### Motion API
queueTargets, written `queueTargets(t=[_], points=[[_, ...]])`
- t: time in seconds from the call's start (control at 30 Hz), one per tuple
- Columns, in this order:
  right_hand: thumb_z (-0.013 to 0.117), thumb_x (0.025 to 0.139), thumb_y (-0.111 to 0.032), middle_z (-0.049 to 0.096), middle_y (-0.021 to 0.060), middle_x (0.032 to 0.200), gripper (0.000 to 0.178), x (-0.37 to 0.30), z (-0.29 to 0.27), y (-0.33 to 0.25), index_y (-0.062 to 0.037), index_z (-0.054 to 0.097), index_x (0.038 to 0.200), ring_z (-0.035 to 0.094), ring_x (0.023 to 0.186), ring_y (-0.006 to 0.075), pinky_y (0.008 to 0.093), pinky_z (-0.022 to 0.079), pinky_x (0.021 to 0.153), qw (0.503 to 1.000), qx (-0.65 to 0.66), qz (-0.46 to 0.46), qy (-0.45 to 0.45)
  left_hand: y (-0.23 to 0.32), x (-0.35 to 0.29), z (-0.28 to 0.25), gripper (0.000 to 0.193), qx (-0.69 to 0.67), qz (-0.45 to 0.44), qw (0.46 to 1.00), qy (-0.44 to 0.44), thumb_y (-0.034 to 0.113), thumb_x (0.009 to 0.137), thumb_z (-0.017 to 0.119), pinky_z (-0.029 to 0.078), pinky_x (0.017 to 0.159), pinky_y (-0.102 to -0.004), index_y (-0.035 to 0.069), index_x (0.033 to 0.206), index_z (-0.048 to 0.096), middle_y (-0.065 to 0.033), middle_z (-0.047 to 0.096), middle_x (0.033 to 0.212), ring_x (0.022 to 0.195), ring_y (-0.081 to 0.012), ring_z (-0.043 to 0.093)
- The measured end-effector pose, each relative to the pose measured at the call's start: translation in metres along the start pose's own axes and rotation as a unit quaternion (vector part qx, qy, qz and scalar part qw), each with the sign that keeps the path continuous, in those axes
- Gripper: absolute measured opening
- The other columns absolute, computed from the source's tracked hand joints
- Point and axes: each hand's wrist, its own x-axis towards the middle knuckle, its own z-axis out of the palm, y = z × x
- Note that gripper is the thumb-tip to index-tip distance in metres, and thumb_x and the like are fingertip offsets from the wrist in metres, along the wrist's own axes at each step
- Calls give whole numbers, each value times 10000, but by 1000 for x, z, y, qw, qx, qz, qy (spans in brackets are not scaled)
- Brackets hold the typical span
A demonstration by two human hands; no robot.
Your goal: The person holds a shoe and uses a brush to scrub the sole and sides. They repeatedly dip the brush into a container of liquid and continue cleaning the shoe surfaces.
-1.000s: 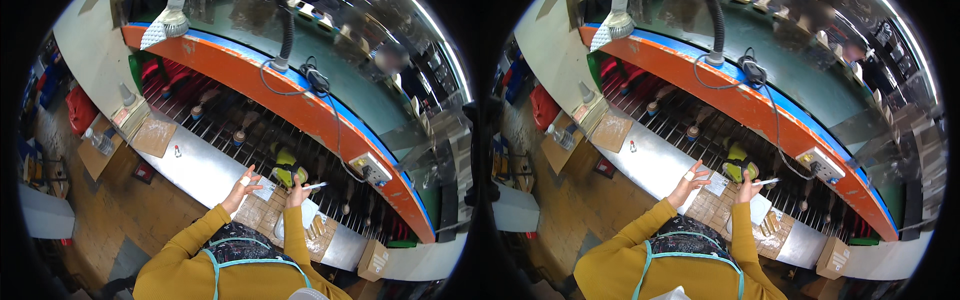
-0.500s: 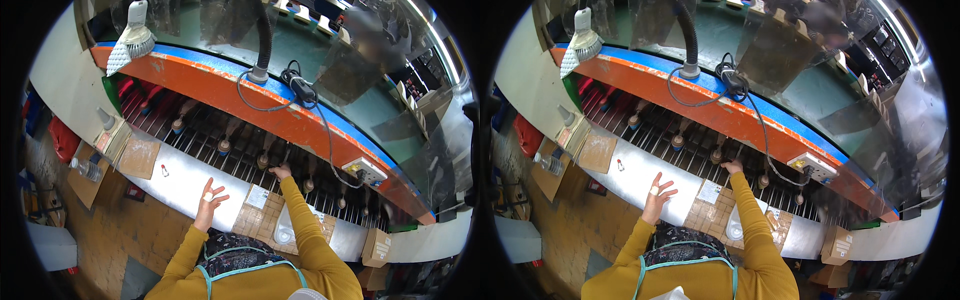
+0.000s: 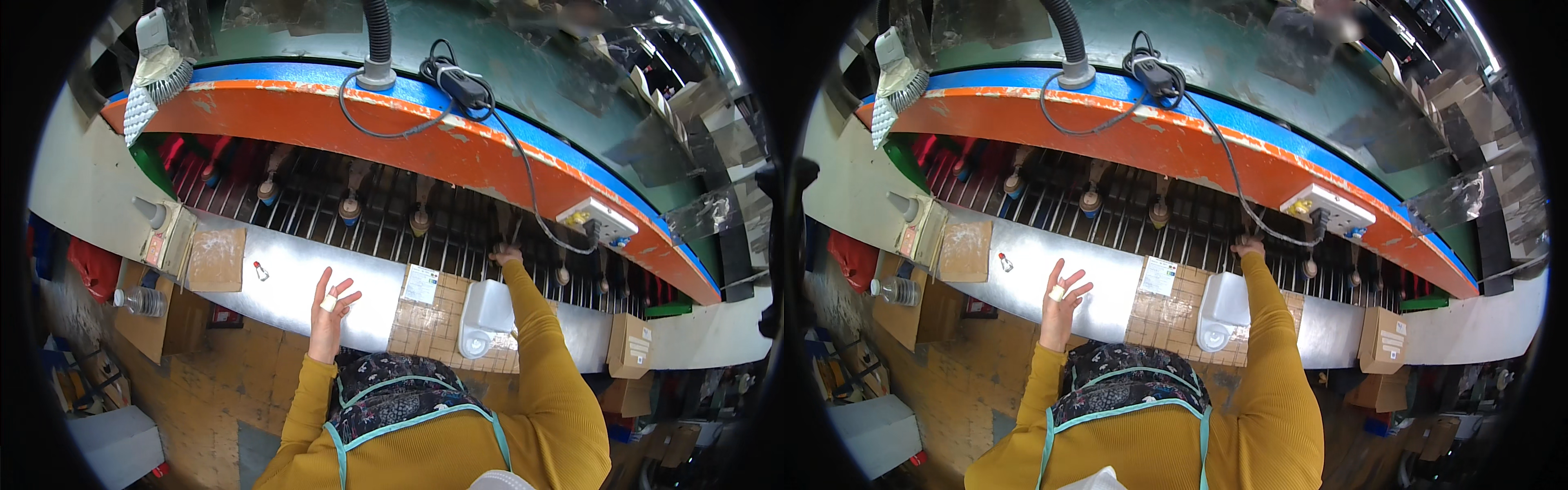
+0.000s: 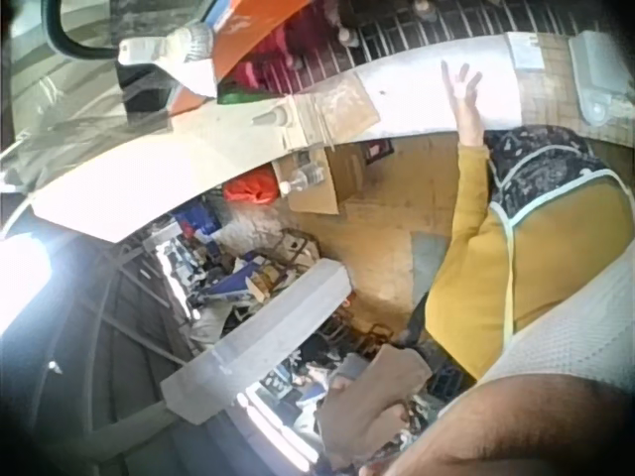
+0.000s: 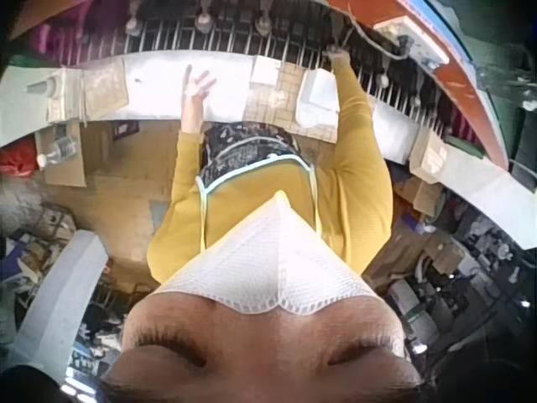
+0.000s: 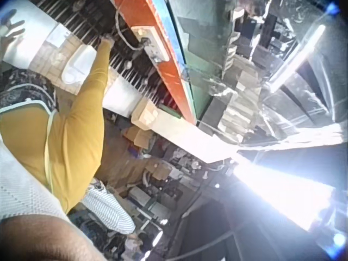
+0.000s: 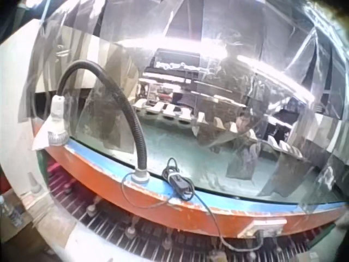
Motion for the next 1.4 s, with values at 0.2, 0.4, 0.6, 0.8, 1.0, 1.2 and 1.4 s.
queueTargets(t=[0.2, 0.4, 0.6, 0.8, 1.0, 1.2, 1.4], points=[[714, 711, -606, 511, 181, 1391, 809, 5, -17, 7, -97, 563, 1320, 482, 1285, 344, 420, 404, 1054, 995, -59, -56, 52, 1, -5, 9, 644, 12, 8, 999, -37, 461, 965, 502, 397, 886, -300, 123, 1488, 338, -140, 564, 1299, 1113, -205, 603], [722, 702, -523, 588, 236, 1259, 769, -26, -77, -30, -52, 545, 1283, 570, 1157, 387, 438, 469, 967, 979, 7, -137, 153, -9, -19, 18, 671, 38, -15, 997, -67, 509, 952, 480, 365, 933, -351, 116, 1479, 344, -134, 576, 1306, 1137, -217, 595], [802, 669, -385, 603, 187, 1038, 784, -148, -138, -37, 64, 471, 1219, 613, 922, 243, 315, 487, 792, 932, 333, -133, 53, -18, -16, 46, 709, 3, -108, 976, -187, 546, 937, 477, 420, 946, -331, 108, 1477, 340, -152, 560, 1321, 1185, -245, 567], [809, 734, -164, 510, 29, 901, 535, -285, -148, -19, -94, 390, 1059, 549, 818, 120, 234, 432, 740, 790, 535, -258, -149, -30, -17, 93, 823, -123, -224, 884, -391, 499, 874, 641, 473, 1004, -438, 99, 1498, 285, -165, 510, 1362, 1221, -308, 544], [721, 876, -324, 573, 45, 934, 462, -338, -69, 49, -52, 466, 1148, 577, 994, 176, 351, 467, 863, 810, 487, -313, -96, -59, -57, 100, 1152, -254, -258, 847, -389, 66, 528, 935, 453, 1061, -351, 3, 1472, 278, -113, 527, 1347, 1250, -226, 513], [585, 954, -313, 627, 63, 857, 242, -346, -12, 129, -80, 652, 946, 605, 778, 210, 383, 387, 778, 939, 293, -169, 65, -15, -81, 102, 1306, -173, 69, 914, -361, 380, 510, 955, 352, 1129, -433, 3, 1492, 180, -216, 382, 1451, 1341, -324, 402], [683, 864, -259, 604, 23, 780, 100, -337, 21, 117, -165, 714, 878, 589, 728, 208, 391, 284, 765, 941, 86, -172, 278, 54, -101, 142, 1347, -68, 372, 909, -176, 445, 564, 927, 292, 1147, -482, 85, 1537, 68, -229, 335, 1466, 1365, -344, 359]])
